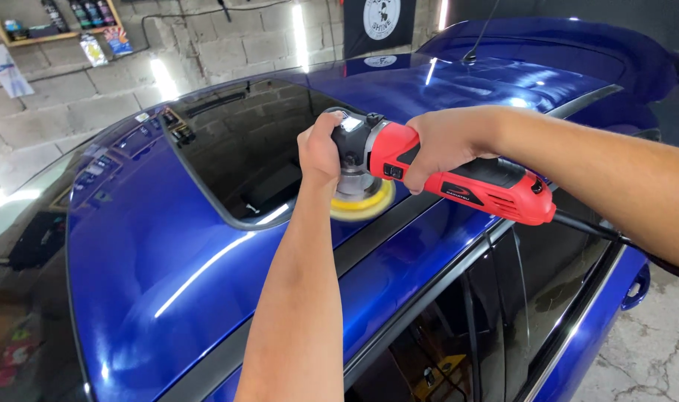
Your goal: The person uses a red orbital polisher with a yellow pad to buff the roof of a blue car. They move the tool in overlapping passes across the roof surface, working around the sunroof and along the roof rails.
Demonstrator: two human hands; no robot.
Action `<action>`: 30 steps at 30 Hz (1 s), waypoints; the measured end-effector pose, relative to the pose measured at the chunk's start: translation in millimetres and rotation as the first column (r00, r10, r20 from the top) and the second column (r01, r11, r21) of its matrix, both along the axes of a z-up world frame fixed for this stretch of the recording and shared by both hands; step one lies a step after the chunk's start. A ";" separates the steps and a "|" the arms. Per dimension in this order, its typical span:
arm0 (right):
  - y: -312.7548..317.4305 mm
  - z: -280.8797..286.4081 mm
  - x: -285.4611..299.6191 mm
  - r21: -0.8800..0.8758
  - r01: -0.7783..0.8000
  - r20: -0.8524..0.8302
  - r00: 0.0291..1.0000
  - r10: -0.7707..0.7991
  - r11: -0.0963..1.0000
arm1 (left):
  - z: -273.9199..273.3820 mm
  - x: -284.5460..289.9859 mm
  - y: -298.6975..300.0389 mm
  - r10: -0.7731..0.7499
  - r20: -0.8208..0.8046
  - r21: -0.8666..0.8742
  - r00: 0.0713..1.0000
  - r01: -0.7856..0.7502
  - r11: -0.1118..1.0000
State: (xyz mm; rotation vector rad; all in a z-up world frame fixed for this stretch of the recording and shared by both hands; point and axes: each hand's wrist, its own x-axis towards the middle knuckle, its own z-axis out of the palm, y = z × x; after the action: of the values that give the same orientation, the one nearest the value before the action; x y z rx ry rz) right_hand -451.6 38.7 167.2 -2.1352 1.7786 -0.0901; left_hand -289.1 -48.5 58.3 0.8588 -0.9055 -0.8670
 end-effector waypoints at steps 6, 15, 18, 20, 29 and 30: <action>3.6 -8.6 18.5 -0.023 -0.033 -0.038 0.999 0.032 0.999 | 3.8 15.3 33.9 0.043 0.002 0.032 0.999 -0.043 0.999; 23.7 -5.8 55.3 0.000 -0.074 -0.057 0.996 0.074 0.997 | -12.5 61.2 30.9 0.084 -0.004 0.042 0.996 -0.083 0.996; 24.3 -9.7 63.8 0.002 -0.090 -0.064 0.994 0.090 0.996 | -15.8 72.5 37.1 0.091 -0.012 0.042 0.996 -0.091 0.995; 30.9 -9.5 71.1 0.003 -0.108 -0.063 0.992 0.108 0.994 | -18.0 80.6 44.0 0.092 -0.025 0.035 0.995 -0.091 0.995; 58.5 -9.8 103.1 -0.010 -0.199 -0.136 0.971 0.196 0.980 | -29.8 118.7 69.0 0.141 -0.083 0.022 0.987 -0.140 0.990; 58.7 -11.6 106.1 -0.026 -0.225 -0.143 0.965 0.219 0.974 | -35.6 125.7 64.4 0.152 -0.115 0.006 0.982 -0.153 0.988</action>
State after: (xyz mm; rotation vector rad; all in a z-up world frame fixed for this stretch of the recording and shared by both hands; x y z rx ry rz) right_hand -345.5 97.4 155.6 -2.4083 1.6080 0.0819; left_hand -163.4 16.0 22.7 0.8551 -0.7306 -0.7733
